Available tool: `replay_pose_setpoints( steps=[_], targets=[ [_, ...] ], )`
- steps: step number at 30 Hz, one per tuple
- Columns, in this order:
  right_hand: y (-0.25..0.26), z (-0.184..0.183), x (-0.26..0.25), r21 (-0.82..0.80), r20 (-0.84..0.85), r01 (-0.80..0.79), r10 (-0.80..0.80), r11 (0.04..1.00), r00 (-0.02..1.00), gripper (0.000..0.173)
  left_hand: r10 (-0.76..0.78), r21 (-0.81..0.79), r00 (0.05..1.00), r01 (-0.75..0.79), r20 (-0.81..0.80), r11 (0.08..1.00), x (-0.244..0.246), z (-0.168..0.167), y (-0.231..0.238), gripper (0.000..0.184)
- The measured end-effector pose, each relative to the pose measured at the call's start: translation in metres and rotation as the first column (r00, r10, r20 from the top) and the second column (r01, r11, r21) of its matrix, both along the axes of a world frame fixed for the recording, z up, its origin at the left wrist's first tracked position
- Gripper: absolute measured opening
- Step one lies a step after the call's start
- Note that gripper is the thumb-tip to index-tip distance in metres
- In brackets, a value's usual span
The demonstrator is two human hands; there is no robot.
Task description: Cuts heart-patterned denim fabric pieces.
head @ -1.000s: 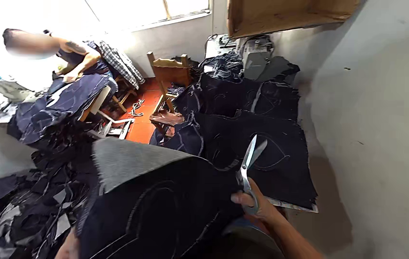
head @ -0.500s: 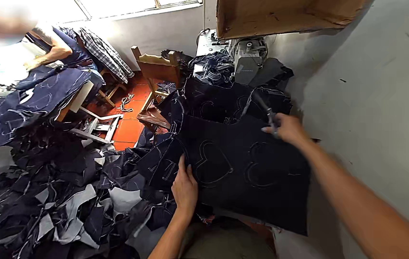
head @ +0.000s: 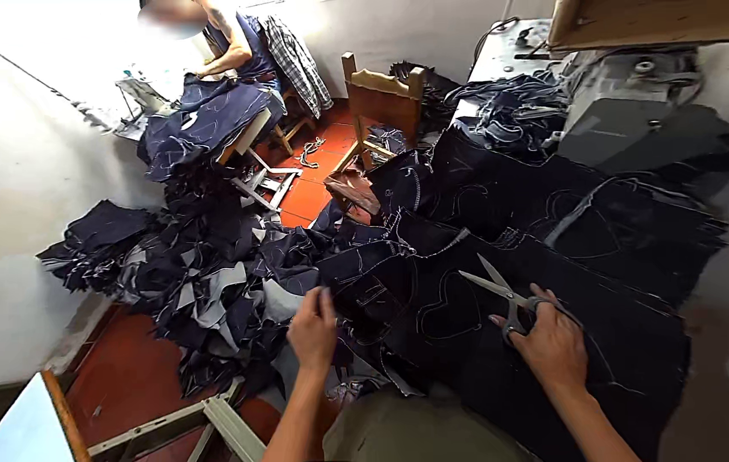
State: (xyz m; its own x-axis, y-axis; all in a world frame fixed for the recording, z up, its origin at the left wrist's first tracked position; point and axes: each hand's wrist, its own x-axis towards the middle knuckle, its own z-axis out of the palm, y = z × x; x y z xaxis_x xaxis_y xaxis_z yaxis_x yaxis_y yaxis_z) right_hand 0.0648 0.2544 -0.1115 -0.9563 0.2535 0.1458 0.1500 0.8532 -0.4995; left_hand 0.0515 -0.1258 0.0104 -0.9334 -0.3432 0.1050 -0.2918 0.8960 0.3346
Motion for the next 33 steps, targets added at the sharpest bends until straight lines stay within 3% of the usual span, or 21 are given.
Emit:
replay_pose_setpoints(
  steps=[1, 2, 3, 4, 5, 7, 10, 12, 13, 15, 17, 19, 21, 23, 25, 27, 28, 29, 31, 33],
  targets=[
    [0.001, -0.001, 0.001, 0.005, -0.007, 0.002, -0.002, 1.000, 1.000, 0.082, 0.057, 0.012, 0.965, -0.062, 0.256, 0.998, 0.005, -0.014, -0.026, 0.034],
    [0.001, -0.002, 0.001, 0.015, -0.013, 0.001, -0.001, 1.000, 1.000, 0.082, 0.021, 0.063, 0.856, -0.062, 0.516, 0.996, 0.008, -0.036, -0.048, 0.035],
    [0.002, -0.003, 0.001, 0.019, -0.010, -0.001, 0.002, 1.000, 1.000, 0.083, -0.107, 0.157, 0.756, 0.006, 0.646, 0.988, 0.014, -0.063, -0.063, 0.044],
    [0.003, -0.003, 0.001, 0.022, -0.006, -0.005, 0.005, 1.000, 1.000, 0.085, -0.290, 0.298, 0.692, 0.113, 0.661, 0.948, 0.019, -0.090, -0.070, 0.056],
    [0.003, -0.003, 0.000, 0.023, 0.000, -0.009, 0.009, 1.000, 1.000, 0.086, -0.476, 0.453, 0.652, 0.220, 0.590, 0.864, 0.025, -0.111, -0.070, 0.063],
    [0.003, -0.001, 0.000, 0.025, 0.014, -0.010, 0.010, 1.000, 1.000, 0.085, -0.669, 0.576, 0.588, 0.379, 0.454, 0.724, 0.029, -0.137, -0.061, 0.070],
    [0.003, 0.000, -0.001, 0.042, 0.028, -0.006, 0.004, 0.999, 1.000, 0.085, -0.705, 0.542, 0.501, 0.452, 0.502, 0.708, 0.029, -0.130, -0.052, 0.056],
    [0.002, 0.000, -0.001, 0.045, 0.020, -0.001, 0.000, 0.999, 1.000, 0.083, -0.684, 0.547, 0.458, 0.411, 0.568, 0.729, 0.034, -0.113, -0.055, 0.066],
    [0.001, 0.000, -0.002, 0.044, 0.019, -0.001, 0.000, 0.999, 1.000, 0.083, -0.670, 0.557, 0.507, 0.380, 0.543, 0.739, 0.039, -0.102, -0.060, 0.076],
    [0.001, 0.002, -0.004, 0.013, 0.019, -0.005, 0.005, 1.000, 1.000, 0.083, -0.612, 0.578, 0.698, 0.342, 0.371, 0.741, 0.053, -0.075, -0.072, 0.085],
    [0.003, 0.010, -0.004, -0.045, 0.057, -0.014, 0.017, 0.999, 0.998, 0.078, -0.561, 0.546, 0.817, 0.413, 0.132, 0.729, 0.062, -0.056, -0.081, 0.076],
    [0.007, 0.025, 0.000, -0.082, 0.082, -0.012, 0.018, 0.997, 0.996, 0.066, -0.623, 0.444, 0.781, 0.544, 0.041, 0.712, 0.061, -0.050, -0.087, 0.052],
    [0.006, 0.050, 0.017, -0.103, 0.032, -0.027, 0.031, 0.994, 0.999, 0.051, -0.698, 0.385, 0.704, 0.613, 0.130, 0.690, 0.060, -0.047, -0.086, 0.037],
    [-0.003, 0.084, 0.042, -0.204, 0.103, -0.126, 0.150, 0.971, 0.983, 0.047, -0.728, 0.389, 0.640, 0.622, 0.248, 0.679, 0.055, -0.045, -0.083, 0.037],
    [-0.022, 0.108, 0.067, -0.421, 0.384, -0.229, 0.401, 0.878, 0.832, 0.050, -0.748, 0.428, 0.594, 0.617, 0.296, 0.660, 0.053, -0.043, -0.082, 0.041],
    [-0.044, 0.115, 0.079, -0.585, 0.620, -0.270, 0.636, 0.765, 0.459, 0.056, -0.773, 0.460, 0.577, 0.629, 0.264, 0.627, 0.055, -0.044, -0.082, 0.041],
    [-0.055, 0.113, 0.080, -0.612, 0.668, -0.297, 0.681, 0.733, 0.301, 0.061, -0.778, 0.468, 0.577, 0.631, 0.249, 0.618, 0.056, -0.044, -0.082, 0.041],
    [-0.065, 0.110, 0.078, -0.611, 0.699, -0.324, 0.684, 0.723, 0.208, 0.064, -0.779, 0.473, 0.576, 0.630, 0.248, 0.616, 0.056, -0.042, -0.081, 0.040],
    [-0.079, 0.113, 0.069, -0.585, 0.736, -0.351, 0.660, 0.731, 0.150, 0.067, -0.775, 0.481, 0.561, 0.615, 0.291, 0.625, 0.057, -0.036, -0.080, 0.041],
    [-0.087, 0.118, 0.057, -0.592, 0.732, -0.339, 0.664, 0.731, 0.154, 0.063, -0.775, 0.484, 0.543, 0.608, 0.324, 0.629, 0.058, -0.035, -0.079, 0.041]
  ],
)
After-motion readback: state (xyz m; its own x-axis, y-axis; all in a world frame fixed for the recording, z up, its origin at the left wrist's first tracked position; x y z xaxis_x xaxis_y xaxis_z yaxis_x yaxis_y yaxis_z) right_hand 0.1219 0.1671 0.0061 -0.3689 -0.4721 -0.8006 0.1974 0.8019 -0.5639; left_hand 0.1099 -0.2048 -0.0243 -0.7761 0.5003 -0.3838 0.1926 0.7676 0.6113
